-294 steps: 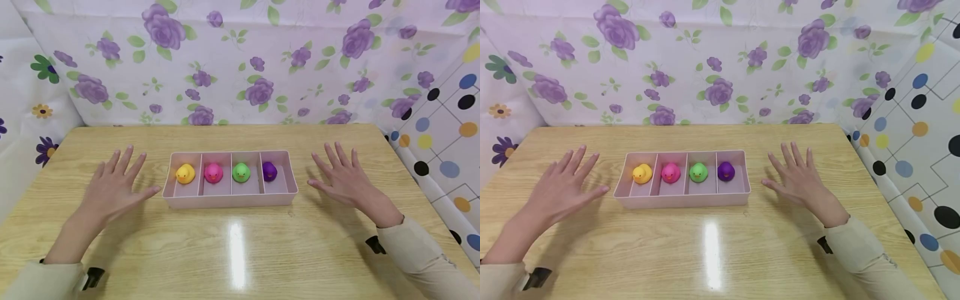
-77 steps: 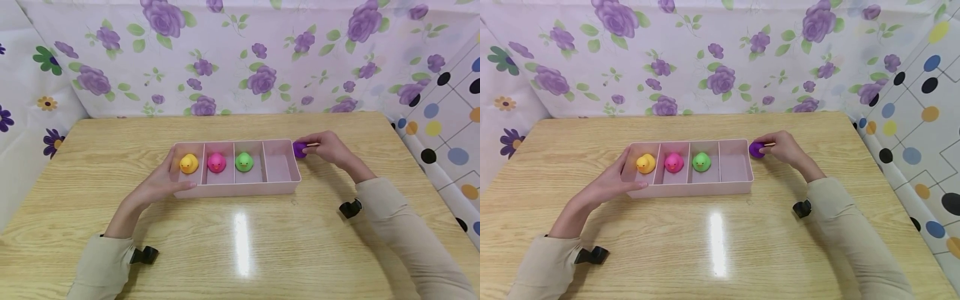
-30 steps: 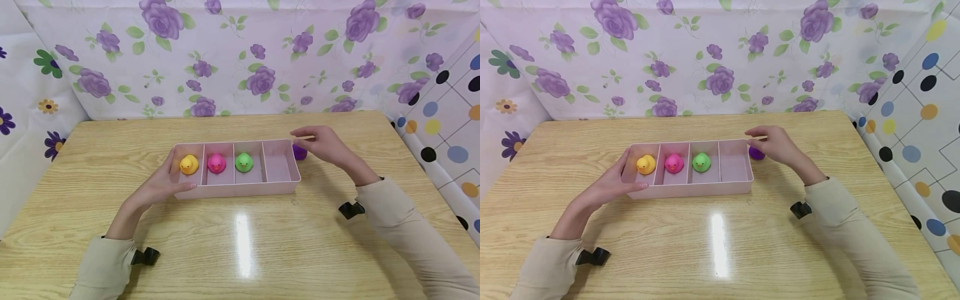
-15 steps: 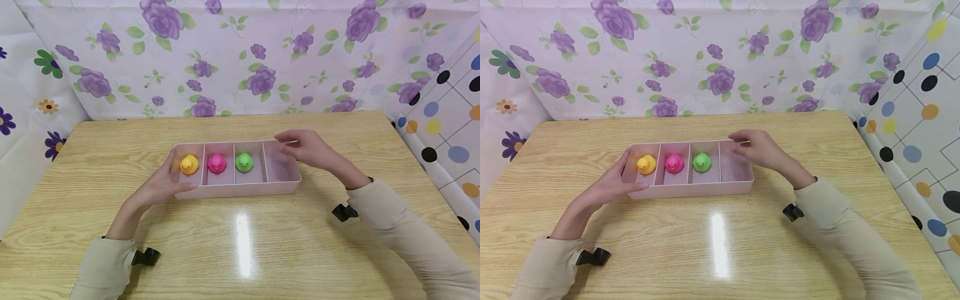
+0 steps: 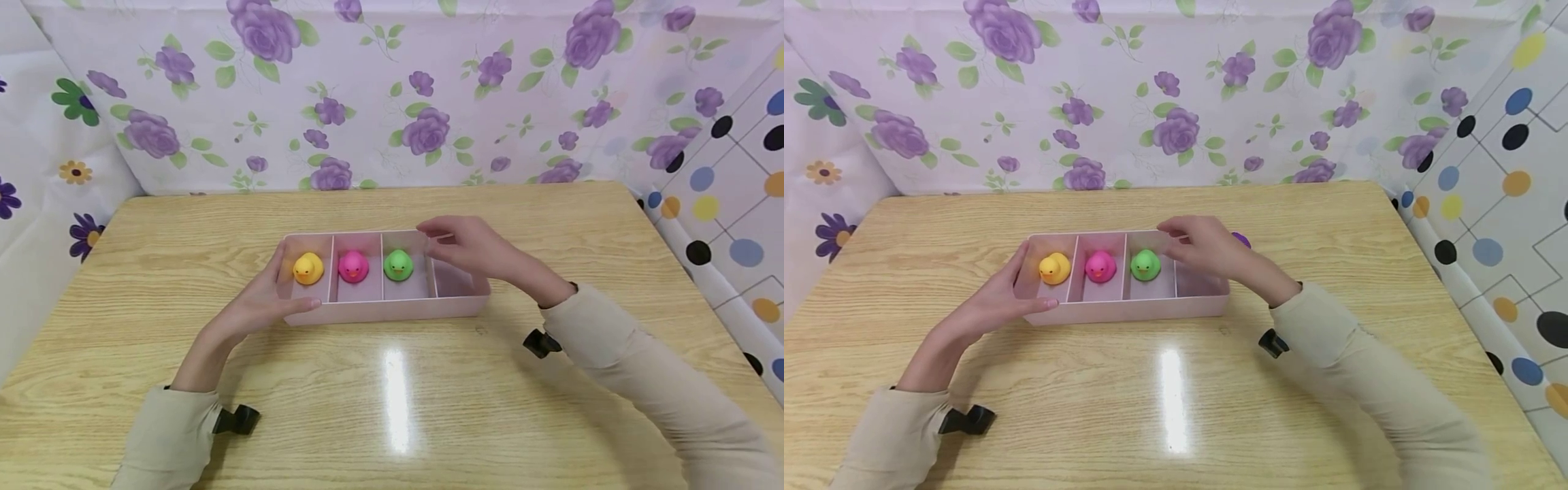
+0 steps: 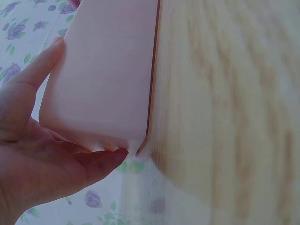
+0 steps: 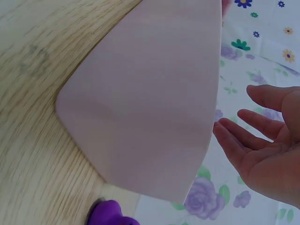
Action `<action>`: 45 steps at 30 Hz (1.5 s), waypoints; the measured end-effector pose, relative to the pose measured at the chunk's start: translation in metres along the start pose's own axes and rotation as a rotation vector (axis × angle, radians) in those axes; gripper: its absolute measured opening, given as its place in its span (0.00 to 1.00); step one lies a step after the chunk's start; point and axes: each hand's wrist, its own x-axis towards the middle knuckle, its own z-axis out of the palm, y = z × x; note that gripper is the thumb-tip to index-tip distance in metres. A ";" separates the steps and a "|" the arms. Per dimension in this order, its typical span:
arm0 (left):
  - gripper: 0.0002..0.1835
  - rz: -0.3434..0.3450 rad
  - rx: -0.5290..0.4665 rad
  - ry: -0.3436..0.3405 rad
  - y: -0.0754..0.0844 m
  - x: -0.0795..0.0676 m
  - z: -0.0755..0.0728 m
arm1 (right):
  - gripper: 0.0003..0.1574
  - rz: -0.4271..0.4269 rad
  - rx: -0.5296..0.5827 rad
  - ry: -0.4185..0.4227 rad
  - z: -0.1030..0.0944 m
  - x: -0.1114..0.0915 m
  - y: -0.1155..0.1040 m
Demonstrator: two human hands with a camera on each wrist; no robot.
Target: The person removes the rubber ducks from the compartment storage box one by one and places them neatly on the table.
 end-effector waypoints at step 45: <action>0.68 -0.005 -0.011 0.007 0.000 0.000 -0.002 | 0.08 -0.044 -0.282 -0.190 0.039 0.051 -0.009</action>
